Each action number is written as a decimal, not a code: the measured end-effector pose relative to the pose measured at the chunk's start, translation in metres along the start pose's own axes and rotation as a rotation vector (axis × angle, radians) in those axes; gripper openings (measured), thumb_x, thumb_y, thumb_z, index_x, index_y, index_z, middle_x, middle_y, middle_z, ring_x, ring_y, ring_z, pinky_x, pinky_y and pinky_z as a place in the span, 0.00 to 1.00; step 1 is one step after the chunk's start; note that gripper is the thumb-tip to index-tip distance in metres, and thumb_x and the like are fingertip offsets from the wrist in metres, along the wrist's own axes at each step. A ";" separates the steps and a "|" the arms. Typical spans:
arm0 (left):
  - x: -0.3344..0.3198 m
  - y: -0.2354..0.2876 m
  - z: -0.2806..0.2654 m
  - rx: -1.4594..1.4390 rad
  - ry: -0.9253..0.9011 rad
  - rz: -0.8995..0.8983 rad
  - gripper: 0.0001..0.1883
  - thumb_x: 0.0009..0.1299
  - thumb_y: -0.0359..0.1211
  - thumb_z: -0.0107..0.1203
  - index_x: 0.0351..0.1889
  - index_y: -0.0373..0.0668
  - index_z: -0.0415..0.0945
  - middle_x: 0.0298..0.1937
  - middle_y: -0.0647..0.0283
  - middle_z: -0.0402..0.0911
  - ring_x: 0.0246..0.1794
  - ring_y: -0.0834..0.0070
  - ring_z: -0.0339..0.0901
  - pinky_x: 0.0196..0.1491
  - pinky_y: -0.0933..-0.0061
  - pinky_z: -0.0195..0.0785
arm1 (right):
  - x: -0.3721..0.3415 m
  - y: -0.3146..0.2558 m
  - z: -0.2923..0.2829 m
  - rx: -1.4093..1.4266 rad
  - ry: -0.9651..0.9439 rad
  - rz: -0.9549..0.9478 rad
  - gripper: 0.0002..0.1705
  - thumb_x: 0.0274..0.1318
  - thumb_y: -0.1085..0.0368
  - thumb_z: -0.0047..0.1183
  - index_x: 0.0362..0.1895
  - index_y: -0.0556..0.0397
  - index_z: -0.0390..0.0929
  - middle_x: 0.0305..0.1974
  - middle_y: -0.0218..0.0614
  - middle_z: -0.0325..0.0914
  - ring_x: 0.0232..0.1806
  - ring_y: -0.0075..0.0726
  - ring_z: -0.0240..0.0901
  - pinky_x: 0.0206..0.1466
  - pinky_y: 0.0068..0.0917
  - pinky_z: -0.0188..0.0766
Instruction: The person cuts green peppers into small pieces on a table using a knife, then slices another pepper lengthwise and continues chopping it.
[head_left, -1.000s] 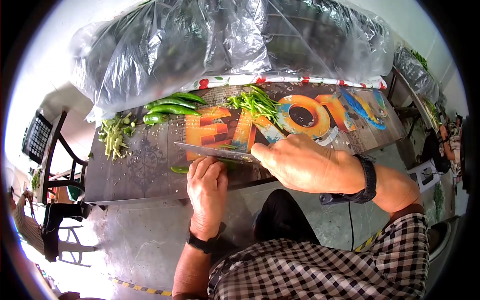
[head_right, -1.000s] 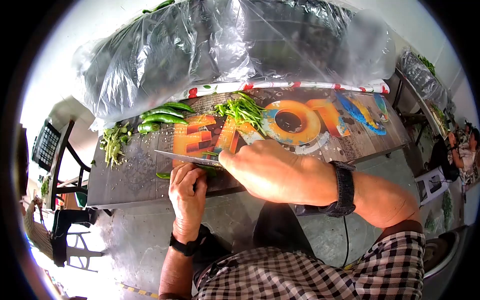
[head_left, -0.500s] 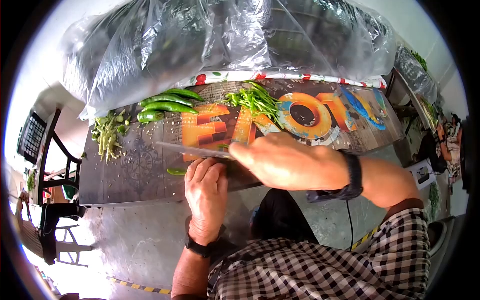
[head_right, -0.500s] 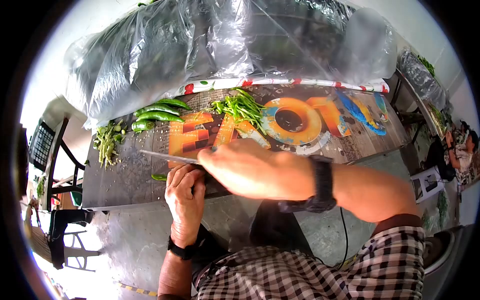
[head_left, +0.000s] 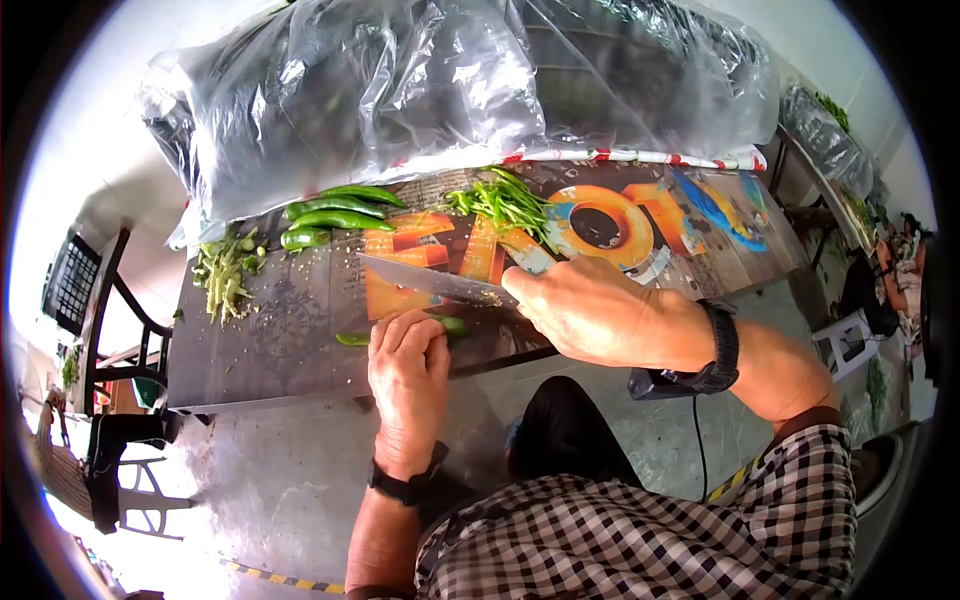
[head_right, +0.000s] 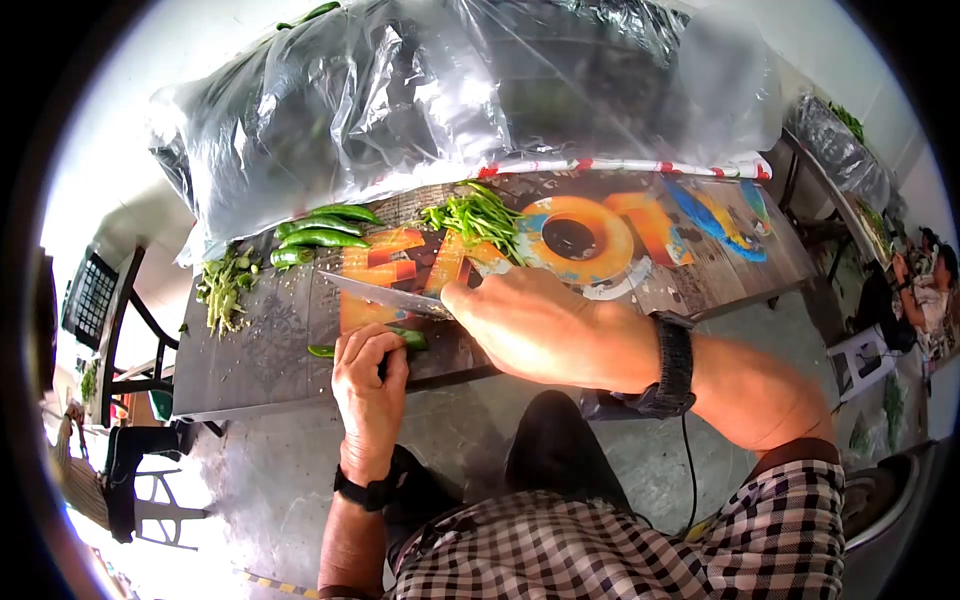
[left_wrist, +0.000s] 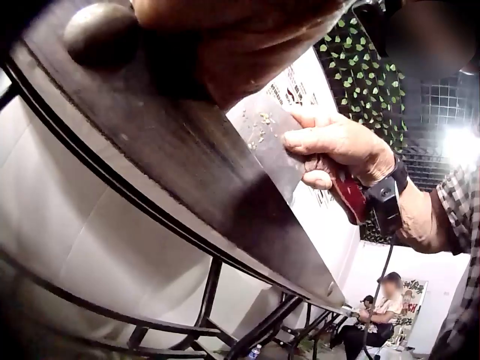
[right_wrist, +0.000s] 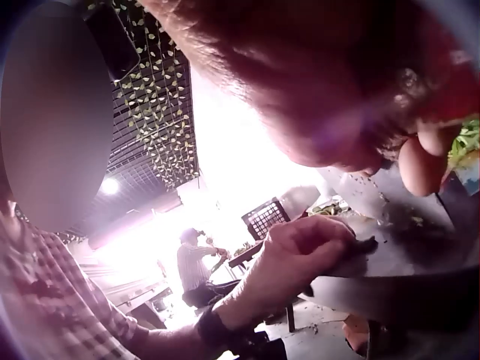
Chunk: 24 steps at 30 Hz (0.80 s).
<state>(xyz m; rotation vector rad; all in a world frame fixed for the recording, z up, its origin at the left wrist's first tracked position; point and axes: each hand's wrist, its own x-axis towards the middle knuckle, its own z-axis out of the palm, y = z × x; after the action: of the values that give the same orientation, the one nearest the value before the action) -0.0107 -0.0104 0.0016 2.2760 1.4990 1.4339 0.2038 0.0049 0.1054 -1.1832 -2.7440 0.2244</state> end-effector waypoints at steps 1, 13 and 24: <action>-0.001 -0.001 0.000 0.010 0.005 0.008 0.09 0.55 0.18 0.60 0.33 0.36 0.79 0.39 0.59 0.81 0.44 0.58 0.76 0.49 0.64 0.70 | -0.001 -0.002 -0.004 0.005 -0.020 0.011 0.05 0.56 0.72 0.50 0.33 0.60 0.67 0.19 0.51 0.74 0.24 0.54 0.78 0.26 0.44 0.71; -0.003 -0.004 0.003 0.038 0.038 0.032 0.08 0.54 0.18 0.59 0.32 0.36 0.80 0.40 0.58 0.81 0.46 0.58 0.76 0.51 0.63 0.70 | -0.002 -0.008 -0.007 -0.037 -0.067 -0.067 0.05 0.56 0.71 0.50 0.34 0.61 0.68 0.18 0.51 0.74 0.23 0.56 0.77 0.27 0.45 0.72; -0.002 -0.006 0.003 0.021 0.031 0.016 0.09 0.54 0.21 0.61 0.33 0.39 0.80 0.40 0.59 0.81 0.46 0.58 0.77 0.52 0.61 0.70 | 0.000 -0.013 -0.012 0.043 -0.069 -0.013 0.05 0.55 0.73 0.49 0.34 0.62 0.68 0.17 0.51 0.72 0.23 0.58 0.76 0.25 0.47 0.69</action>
<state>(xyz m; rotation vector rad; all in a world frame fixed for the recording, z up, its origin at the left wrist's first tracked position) -0.0132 -0.0074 -0.0044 2.2937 1.5151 1.4719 0.1970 -0.0025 0.1195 -1.1671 -2.7897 0.3262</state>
